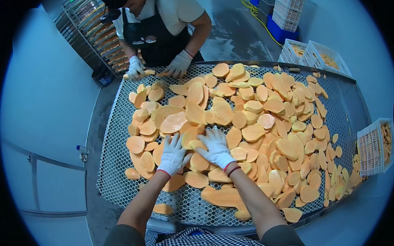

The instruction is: The person arranges sliced sweet potatoes on a perforated metal tray. They pour slices from a white plastic basket onto the tray and spread them into a single layer with gloved hands. A coworker also arranges slices on the same tray.

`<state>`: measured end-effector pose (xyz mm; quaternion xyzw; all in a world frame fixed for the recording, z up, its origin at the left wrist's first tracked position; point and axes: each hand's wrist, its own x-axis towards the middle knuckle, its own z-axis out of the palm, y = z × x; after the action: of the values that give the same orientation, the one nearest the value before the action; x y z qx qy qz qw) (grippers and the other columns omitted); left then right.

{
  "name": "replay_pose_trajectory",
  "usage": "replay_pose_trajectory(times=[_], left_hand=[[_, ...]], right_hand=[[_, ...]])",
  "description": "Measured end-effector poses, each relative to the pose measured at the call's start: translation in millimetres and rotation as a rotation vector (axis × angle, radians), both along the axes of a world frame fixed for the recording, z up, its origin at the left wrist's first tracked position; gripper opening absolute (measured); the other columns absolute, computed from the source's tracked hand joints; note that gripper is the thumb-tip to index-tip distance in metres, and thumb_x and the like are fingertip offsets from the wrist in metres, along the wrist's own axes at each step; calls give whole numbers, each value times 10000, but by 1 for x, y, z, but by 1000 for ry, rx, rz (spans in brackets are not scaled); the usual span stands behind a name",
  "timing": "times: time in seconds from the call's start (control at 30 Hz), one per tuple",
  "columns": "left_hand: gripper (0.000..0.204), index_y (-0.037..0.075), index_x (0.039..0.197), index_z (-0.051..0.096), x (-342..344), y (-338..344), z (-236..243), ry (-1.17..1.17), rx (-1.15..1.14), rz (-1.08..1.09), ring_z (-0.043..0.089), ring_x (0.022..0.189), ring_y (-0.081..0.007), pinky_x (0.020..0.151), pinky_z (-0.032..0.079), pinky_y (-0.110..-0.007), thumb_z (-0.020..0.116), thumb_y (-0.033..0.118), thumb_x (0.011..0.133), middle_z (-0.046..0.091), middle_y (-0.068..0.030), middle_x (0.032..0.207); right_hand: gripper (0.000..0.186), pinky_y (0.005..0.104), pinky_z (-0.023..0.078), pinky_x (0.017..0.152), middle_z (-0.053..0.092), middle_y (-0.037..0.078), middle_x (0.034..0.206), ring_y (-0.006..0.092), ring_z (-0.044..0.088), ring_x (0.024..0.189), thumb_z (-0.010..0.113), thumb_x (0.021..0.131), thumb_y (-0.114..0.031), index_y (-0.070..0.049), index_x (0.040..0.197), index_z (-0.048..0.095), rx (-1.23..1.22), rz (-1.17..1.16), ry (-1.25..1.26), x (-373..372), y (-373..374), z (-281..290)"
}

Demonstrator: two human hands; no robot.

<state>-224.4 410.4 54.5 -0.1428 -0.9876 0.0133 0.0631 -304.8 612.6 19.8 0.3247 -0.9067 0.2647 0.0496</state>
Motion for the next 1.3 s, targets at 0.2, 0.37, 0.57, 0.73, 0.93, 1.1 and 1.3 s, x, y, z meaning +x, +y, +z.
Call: replay_pose_trajectory(times=[0.2,0.37,0.57,0.73,0.93,1.1,1.3], left_hand=[[510,112,1318,614,51,-89,1,-41,50,155,414,1337,-404,1117,227,-614,544,467,958,474,-185,1461],[544,79,1239,618,108,-111,39,39,265,184,404,1287,-426,1088,237,-613,714,420,826,485,-230,1357],[763,107,1334,544,198,-181,38,-88,344,77,391,1277,-438,1066,251,-635,794,431,690,423,-223,1361],[693,172,1397,524,172,-233,15,-46,241,-143,362,1348,-447,1134,213,-680,709,500,816,406,-234,1412],[697,164,1391,544,140,-273,-11,100,229,-169,359,1361,-423,1150,207,-642,676,550,826,418,-236,1410],[500,189,1334,621,152,-303,-3,127,242,142,406,1355,-417,1151,240,-630,697,335,862,454,-243,1446],[406,64,1274,643,264,-366,-5,227,598,543,470,1273,-391,1086,345,-490,637,246,911,527,-228,1364]], right_hand=[[373,415,521,952,685,170,1170,340,658,1063,636,929,-369,-106,1187,696,-86,151,-417,-9,-86,54],[608,455,475,1038,561,166,1410,349,558,1258,709,859,-250,-121,1421,516,3,-147,63,-84,-165,73],[392,439,517,960,646,140,1185,368,615,1110,617,843,-54,-172,1210,687,388,-257,-157,-82,-201,51],[314,439,521,936,648,140,1153,340,629,1074,697,858,-147,-124,1172,697,134,-399,69,-13,-201,108],[454,295,549,881,697,97,1141,153,668,1007,709,931,-208,47,1286,587,-899,-211,-1012,150,-176,157],[486,341,543,901,712,121,1133,230,692,989,709,926,-288,9,1293,597,-338,-38,-1049,276,-198,129],[578,437,431,1052,561,180,1362,356,543,1220,737,834,-327,-136,1357,579,-80,184,-164,312,-292,70]])
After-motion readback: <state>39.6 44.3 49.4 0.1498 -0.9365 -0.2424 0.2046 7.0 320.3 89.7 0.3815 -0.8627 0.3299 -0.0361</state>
